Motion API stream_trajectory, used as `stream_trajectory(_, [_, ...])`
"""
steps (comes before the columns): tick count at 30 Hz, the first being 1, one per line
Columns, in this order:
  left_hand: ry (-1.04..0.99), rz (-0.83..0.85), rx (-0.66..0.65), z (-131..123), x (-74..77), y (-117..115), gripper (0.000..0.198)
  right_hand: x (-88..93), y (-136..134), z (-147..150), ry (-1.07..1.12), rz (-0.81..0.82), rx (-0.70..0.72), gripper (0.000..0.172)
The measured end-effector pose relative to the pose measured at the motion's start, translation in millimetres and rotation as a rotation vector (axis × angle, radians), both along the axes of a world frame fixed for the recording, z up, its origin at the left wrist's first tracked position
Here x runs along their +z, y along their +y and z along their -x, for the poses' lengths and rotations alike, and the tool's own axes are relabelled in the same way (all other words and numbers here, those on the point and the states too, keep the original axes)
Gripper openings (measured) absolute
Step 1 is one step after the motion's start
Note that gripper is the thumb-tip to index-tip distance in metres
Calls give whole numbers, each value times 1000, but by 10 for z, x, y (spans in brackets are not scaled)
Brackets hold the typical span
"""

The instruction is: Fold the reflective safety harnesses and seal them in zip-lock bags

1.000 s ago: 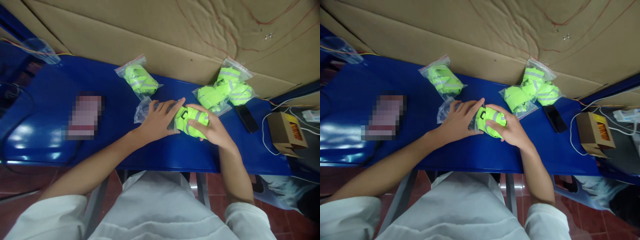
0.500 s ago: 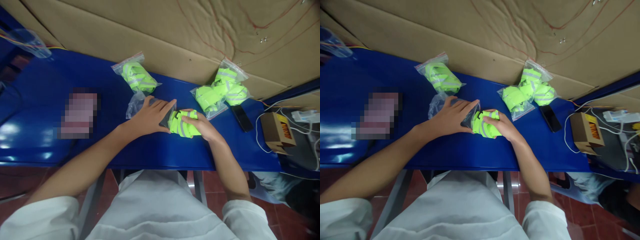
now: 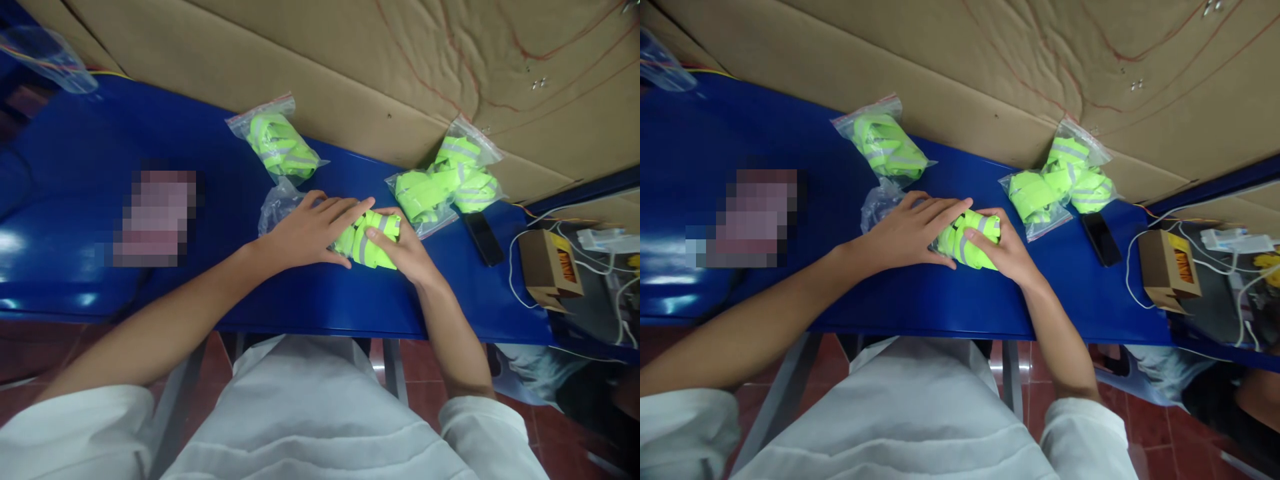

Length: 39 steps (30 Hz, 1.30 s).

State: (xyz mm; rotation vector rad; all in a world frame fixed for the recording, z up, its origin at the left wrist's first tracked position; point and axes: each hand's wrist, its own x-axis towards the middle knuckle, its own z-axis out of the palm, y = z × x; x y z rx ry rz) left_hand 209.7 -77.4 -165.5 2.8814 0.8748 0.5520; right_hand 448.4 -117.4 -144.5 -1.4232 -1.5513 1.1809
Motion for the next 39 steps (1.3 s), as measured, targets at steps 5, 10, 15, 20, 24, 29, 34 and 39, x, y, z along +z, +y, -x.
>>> stream_trajectory(5, [0, -14, -17, -10, 15, -11, 114, 0, 12, 4, -36, -70, 86, 46])
stream_trajectory(10, [29, -28, -2, -50, -18, -6, 118, -35, 23, 34, -29, -171, 20, 49])
stream_trajectory(15, [70, -103, -33, -108, -24, -61, 122, -23, 44, -4, 32, -85, 104, 42])
stream_trajectory(20, [101, -130, -43, -164, -36, -97, 120, -115, 19, 68, 59, -36, 16, 53])
stream_trajectory(24, [124, -151, 0, -181, 10, -88, 111, -129, -26, 161, 46, -183, -121, 44])
stream_trajectory(29, [89, -144, 14, -198, 89, -121, 108, -110, -7, 156, 126, -190, -166, 38])
stream_trajectory(34, [67, -138, 48, -229, 101, -182, 96, -164, -48, 264, -17, -281, -201, 37])
stream_trajectory(39, [24, -81, 145, -216, 72, -196, 91, -63, -128, 267, -217, -279, -17, 46])
